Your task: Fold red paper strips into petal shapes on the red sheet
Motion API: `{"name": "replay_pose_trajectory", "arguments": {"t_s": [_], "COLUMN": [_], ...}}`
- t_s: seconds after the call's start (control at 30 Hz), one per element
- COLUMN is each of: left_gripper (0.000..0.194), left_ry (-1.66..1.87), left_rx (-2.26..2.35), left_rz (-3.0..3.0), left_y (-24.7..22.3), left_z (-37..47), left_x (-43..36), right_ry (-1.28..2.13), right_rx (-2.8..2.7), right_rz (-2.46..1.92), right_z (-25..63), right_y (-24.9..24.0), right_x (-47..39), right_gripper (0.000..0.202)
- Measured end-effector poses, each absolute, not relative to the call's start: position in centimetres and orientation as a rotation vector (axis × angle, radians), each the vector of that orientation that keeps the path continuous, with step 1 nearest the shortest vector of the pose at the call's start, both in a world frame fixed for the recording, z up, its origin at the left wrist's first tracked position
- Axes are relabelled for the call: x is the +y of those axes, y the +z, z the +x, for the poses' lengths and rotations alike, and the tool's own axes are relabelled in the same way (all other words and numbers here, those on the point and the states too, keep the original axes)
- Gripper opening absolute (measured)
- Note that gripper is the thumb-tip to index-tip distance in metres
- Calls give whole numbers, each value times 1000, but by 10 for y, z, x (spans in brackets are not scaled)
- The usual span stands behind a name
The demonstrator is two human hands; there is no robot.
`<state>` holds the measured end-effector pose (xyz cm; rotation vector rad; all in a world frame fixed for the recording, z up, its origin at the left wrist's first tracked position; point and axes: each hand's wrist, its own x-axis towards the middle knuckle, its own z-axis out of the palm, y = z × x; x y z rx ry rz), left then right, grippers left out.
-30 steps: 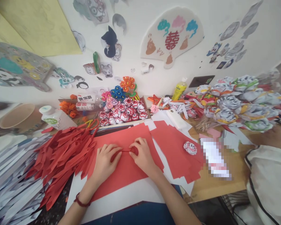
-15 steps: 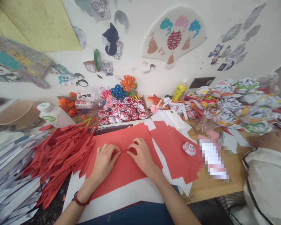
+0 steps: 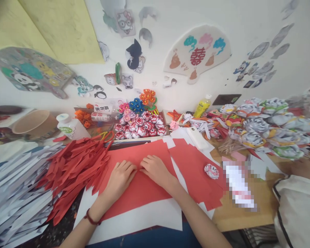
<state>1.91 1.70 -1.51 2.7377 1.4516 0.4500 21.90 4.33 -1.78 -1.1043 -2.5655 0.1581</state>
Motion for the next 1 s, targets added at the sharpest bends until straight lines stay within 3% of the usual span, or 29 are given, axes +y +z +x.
{"name": "replay_pose_trajectory", "arguments": {"t_s": [0.43, 0.63, 0.77, 0.87, 1.0], "left_gripper": [17, 32, 18, 18, 17], "left_ry": [103, 68, 72, 54, 215], "left_rx": [1272, 1174, 1249, 1203, 1361], "left_rz": [3147, 3217, 3130, 3166, 3085], "left_y": [-6, -4, -4, -7, -5], "left_z": [8, 4, 7, 14, 21], "left_x": [3, -5, -2, 1, -1], "right_ry": [-331, -314, -249, -295, -349], "right_rx": [-2704, -2681, -2611, -2579, -2578], "right_rz": [-908, -987, -1167, -1226, -1131], "right_z": [231, 232, 226, 218, 212], "right_y": [-19, -19, -18, -21, -26], "right_x": [20, 2, 0, 6, 13], "right_gripper": [23, 23, 14, 8, 18]}}
